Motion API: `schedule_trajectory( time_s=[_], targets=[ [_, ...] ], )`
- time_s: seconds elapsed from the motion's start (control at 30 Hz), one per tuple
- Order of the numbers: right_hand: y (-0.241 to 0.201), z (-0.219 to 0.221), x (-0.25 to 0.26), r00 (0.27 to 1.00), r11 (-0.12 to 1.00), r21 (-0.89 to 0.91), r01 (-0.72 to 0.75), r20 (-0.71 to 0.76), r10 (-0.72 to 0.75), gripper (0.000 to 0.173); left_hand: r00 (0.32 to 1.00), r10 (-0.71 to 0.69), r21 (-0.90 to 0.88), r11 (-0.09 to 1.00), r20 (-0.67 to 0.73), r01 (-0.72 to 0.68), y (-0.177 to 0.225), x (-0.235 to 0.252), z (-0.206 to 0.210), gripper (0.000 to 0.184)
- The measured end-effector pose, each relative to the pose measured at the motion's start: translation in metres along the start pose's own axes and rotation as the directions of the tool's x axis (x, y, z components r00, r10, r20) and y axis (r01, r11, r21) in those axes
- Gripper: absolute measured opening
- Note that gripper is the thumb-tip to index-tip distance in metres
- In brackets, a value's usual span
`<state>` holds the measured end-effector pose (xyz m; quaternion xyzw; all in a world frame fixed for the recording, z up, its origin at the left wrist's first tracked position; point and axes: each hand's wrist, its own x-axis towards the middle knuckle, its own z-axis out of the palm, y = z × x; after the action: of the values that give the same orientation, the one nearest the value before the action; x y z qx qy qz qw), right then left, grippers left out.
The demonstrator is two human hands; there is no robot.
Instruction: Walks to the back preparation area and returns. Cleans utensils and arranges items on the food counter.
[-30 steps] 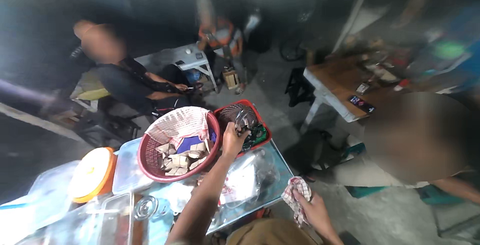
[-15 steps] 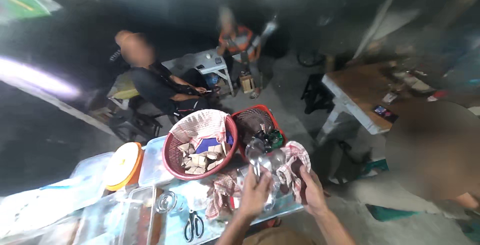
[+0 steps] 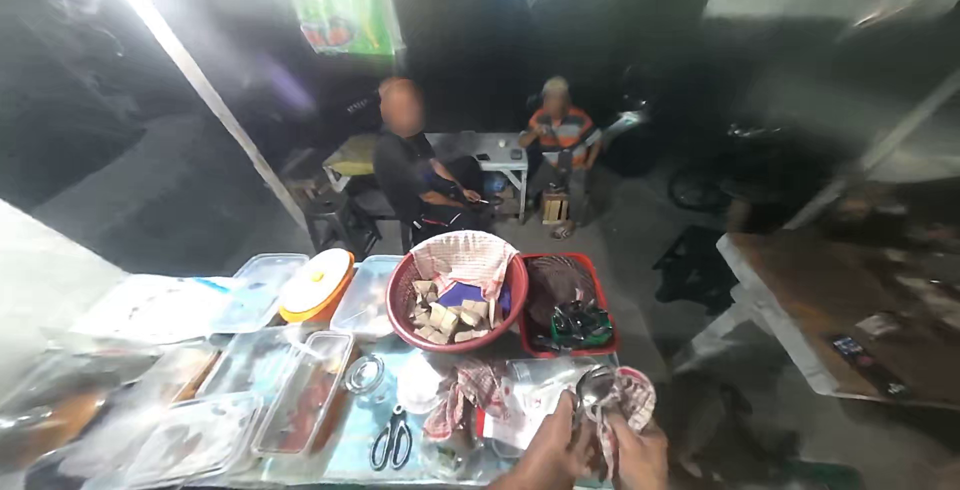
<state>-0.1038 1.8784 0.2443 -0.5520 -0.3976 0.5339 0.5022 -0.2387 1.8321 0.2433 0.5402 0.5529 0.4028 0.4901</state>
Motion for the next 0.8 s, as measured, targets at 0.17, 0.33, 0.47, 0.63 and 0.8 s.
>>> schedule_trajectory(
  time_s=[0.17,0.33,0.47,0.63,0.8],
  targets=[
    [-0.002,-0.007,-0.014,0.978,0.967,0.173,-0.187,0.122,0.167,0.02,0.998,-0.066,-0.128,0.99,-0.014,0.064,-0.003,0.006,0.012,0.046],
    [-0.003,-0.03,-0.016,0.995,0.987,0.15,0.051,-0.087,-0.039,0.027,0.993,-0.098,-0.049,0.994,-0.068,0.095,-0.024,0.01,0.015,0.034],
    [0.015,-0.045,-0.011,0.993,0.988,-0.112,0.109,-0.039,-0.114,0.031,0.967,-0.053,-0.101,0.994,-0.248,0.028,-0.033,0.02,0.011,0.024],
    [0.02,-0.052,-0.023,0.979,0.943,-0.326,0.074,0.206,-0.005,0.038,0.989,0.058,-0.05,0.997,-0.133,-0.065,-0.014,0.025,0.017,0.018],
    [0.021,-0.064,-0.015,0.977,0.94,-0.321,0.118,0.209,-0.052,0.039,1.0,0.008,-0.242,0.97,-0.01,-0.01,-0.015,0.037,0.012,0.018]
  ],
)
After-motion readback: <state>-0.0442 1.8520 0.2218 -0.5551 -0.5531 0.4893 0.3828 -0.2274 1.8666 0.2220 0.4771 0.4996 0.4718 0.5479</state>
